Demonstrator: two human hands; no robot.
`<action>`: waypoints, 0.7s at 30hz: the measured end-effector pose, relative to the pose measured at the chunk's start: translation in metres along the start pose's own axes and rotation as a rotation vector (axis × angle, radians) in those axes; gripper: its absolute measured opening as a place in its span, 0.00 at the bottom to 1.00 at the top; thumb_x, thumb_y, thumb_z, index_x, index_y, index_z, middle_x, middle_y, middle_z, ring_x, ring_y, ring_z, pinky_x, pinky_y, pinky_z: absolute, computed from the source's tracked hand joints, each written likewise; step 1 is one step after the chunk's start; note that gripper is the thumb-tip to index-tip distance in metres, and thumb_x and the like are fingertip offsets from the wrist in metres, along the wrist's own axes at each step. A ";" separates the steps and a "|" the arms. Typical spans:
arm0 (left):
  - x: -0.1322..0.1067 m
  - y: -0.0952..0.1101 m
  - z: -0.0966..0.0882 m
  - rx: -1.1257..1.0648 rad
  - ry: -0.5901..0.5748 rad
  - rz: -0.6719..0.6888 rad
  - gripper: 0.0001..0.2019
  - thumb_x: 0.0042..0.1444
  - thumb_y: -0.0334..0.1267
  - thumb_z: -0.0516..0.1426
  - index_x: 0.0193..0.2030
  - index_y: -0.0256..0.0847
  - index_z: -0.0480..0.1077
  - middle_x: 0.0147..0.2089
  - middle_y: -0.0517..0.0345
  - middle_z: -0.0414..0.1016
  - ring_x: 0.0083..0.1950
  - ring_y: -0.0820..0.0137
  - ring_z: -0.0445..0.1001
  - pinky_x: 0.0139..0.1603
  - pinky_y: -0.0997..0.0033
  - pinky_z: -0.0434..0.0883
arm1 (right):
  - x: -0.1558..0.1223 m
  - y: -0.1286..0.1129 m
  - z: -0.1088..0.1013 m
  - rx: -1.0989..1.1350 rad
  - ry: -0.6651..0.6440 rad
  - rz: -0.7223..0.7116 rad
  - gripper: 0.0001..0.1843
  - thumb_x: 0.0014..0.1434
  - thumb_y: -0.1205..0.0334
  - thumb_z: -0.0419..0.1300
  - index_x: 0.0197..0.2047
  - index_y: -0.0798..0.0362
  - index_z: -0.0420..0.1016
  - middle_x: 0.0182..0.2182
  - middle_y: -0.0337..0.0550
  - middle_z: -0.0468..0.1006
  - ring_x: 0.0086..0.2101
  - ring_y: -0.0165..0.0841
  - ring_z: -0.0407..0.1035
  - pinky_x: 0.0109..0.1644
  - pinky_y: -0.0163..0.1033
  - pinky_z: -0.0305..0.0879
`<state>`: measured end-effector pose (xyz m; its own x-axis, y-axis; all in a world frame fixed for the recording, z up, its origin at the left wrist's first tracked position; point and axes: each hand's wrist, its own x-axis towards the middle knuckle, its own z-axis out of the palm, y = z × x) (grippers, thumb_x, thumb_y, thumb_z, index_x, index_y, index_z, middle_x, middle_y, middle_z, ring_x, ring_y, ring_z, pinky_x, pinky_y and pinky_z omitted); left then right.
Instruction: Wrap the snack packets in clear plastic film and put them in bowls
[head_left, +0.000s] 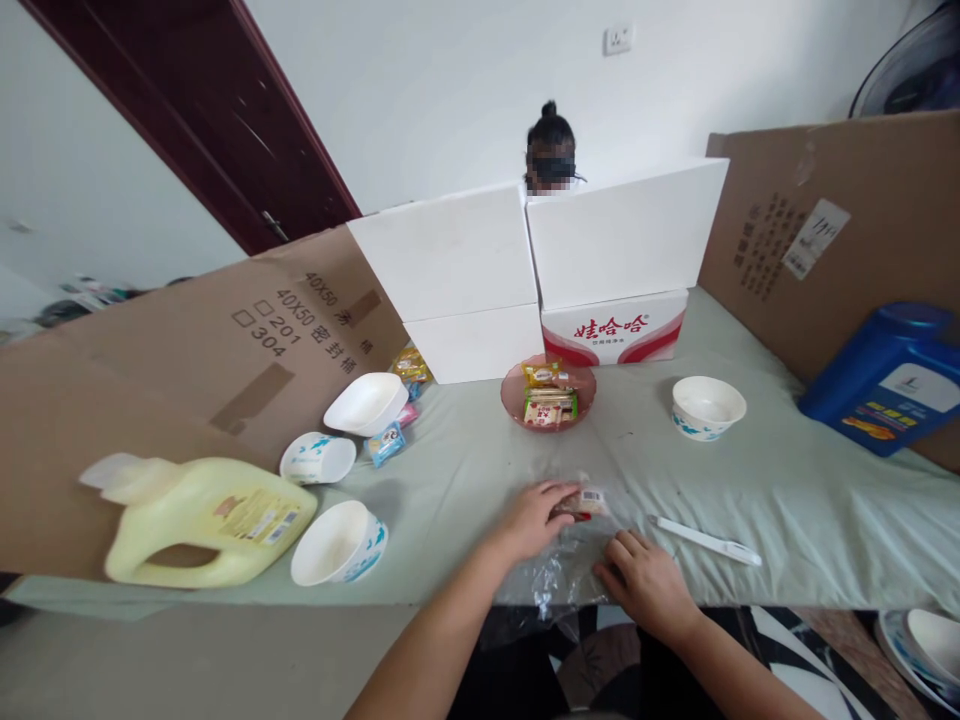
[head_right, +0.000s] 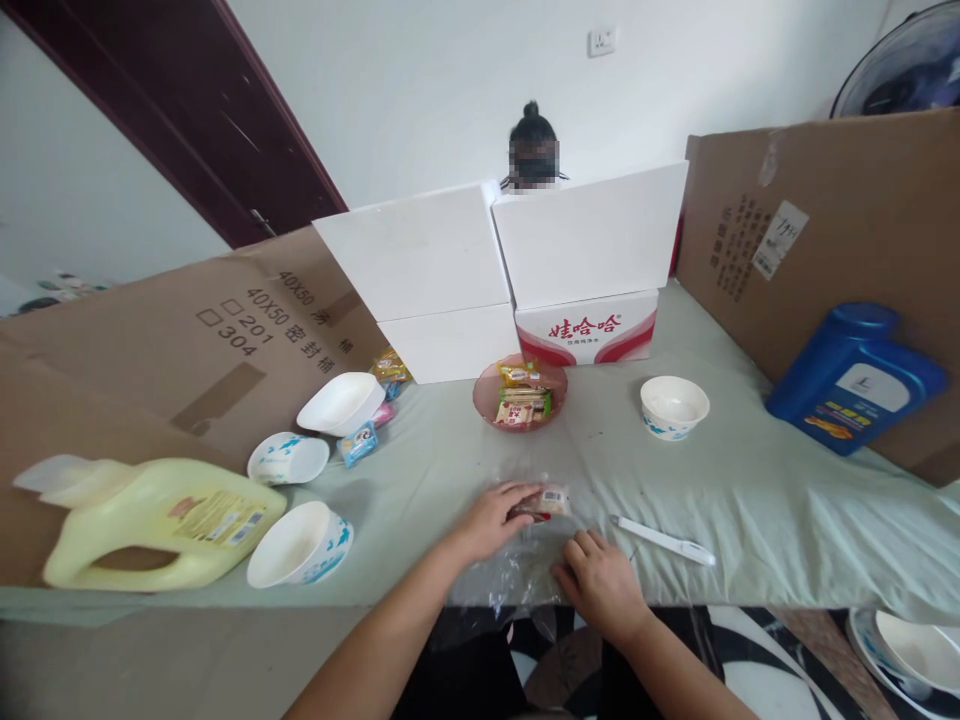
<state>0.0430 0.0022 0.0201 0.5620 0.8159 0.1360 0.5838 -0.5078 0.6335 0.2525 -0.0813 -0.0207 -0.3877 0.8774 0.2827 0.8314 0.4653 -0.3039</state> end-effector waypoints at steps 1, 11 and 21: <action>0.001 -0.003 -0.004 -0.106 -0.017 -0.053 0.19 0.57 0.36 0.58 0.57 0.47 0.69 0.56 0.53 0.73 0.56 0.61 0.71 0.58 0.56 0.67 | 0.000 0.000 0.000 0.003 0.004 0.001 0.07 0.63 0.61 0.55 0.33 0.51 0.69 0.32 0.41 0.73 0.35 0.35 0.67 0.38 0.38 0.58; 0.047 -0.025 -0.057 -0.688 0.183 -0.342 0.27 0.42 0.59 0.65 0.40 0.36 0.78 0.32 0.56 0.79 0.29 0.72 0.73 0.31 0.74 0.67 | -0.002 0.001 0.005 0.013 0.046 -0.001 0.08 0.63 0.61 0.55 0.32 0.51 0.69 0.31 0.41 0.72 0.34 0.34 0.67 0.37 0.38 0.57; 0.131 -0.033 -0.116 -0.544 0.332 -0.215 0.24 0.42 0.53 0.67 0.39 0.36 0.76 0.39 0.51 0.79 0.39 0.65 0.75 0.43 0.66 0.70 | -0.002 0.003 0.011 0.024 0.061 -0.007 0.07 0.62 0.63 0.57 0.32 0.52 0.68 0.30 0.40 0.72 0.34 0.34 0.66 0.38 0.37 0.57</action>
<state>0.0292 0.1574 0.1058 0.2054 0.9693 0.1354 0.2352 -0.1832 0.9545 0.2520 -0.0806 -0.0320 -0.3676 0.8657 0.3397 0.8188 0.4745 -0.3230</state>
